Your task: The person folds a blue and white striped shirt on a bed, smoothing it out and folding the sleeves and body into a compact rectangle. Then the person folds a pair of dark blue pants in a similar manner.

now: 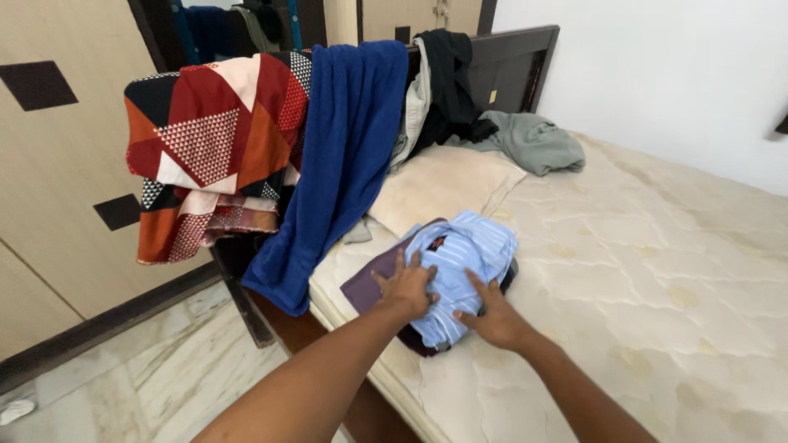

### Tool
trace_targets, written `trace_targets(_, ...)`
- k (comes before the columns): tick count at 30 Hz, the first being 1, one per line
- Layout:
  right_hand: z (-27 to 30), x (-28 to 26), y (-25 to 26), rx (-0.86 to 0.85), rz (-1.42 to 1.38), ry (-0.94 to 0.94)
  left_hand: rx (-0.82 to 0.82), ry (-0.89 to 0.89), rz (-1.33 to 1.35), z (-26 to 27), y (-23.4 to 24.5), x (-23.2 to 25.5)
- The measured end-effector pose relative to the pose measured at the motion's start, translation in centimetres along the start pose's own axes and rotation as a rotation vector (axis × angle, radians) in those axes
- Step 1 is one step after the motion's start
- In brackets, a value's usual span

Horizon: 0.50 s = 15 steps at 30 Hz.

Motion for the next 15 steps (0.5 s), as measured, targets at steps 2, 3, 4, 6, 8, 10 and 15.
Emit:
trace_targets(2,2.3,-0.8,1.3,0.097,-0.051,-0.015,0.138,-0.017,-0.053,1.3,1.3,1.0)
trace_targets(3,3.5,-1.0,2.4,0.151,-0.073,-0.021,0.253,-0.050,-0.069,2.2,2.1,1.5)
trace_targets(4,4.9,-1.1,3.1,0.149,-0.013,-0.041,0.371,-0.082,-0.078,3.2,2.8,2.2)
trace_targets(6,8.4,-1.0,4.1,0.146,0.104,-0.080,0.456,-0.144,-0.036,5.1,2.9,3.2)
trace_targets(8,11.5,-0.3,5.0,0.090,0.258,-0.133,0.533,-0.195,0.005,6.9,2.7,4.2)
trace_targets(10,14.6,0.6,6.3,0.061,0.347,-0.175,0.601,-0.241,0.047,8.7,2.6,5.8)
trace_targets(15,21.9,2.8,10.8,0.073,0.332,-0.267,0.593,-0.388,0.197,12.3,1.4,13.1)
Point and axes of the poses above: each hand's wrist, its own z-axis away from the middle knuckle, its own y-axis out of the back of the hand, x = y × z, the point moved 8 cm from there along -z, towards the middle knuckle, and after that the axes turned 4 degrees about -z, right-handed, at the moved point
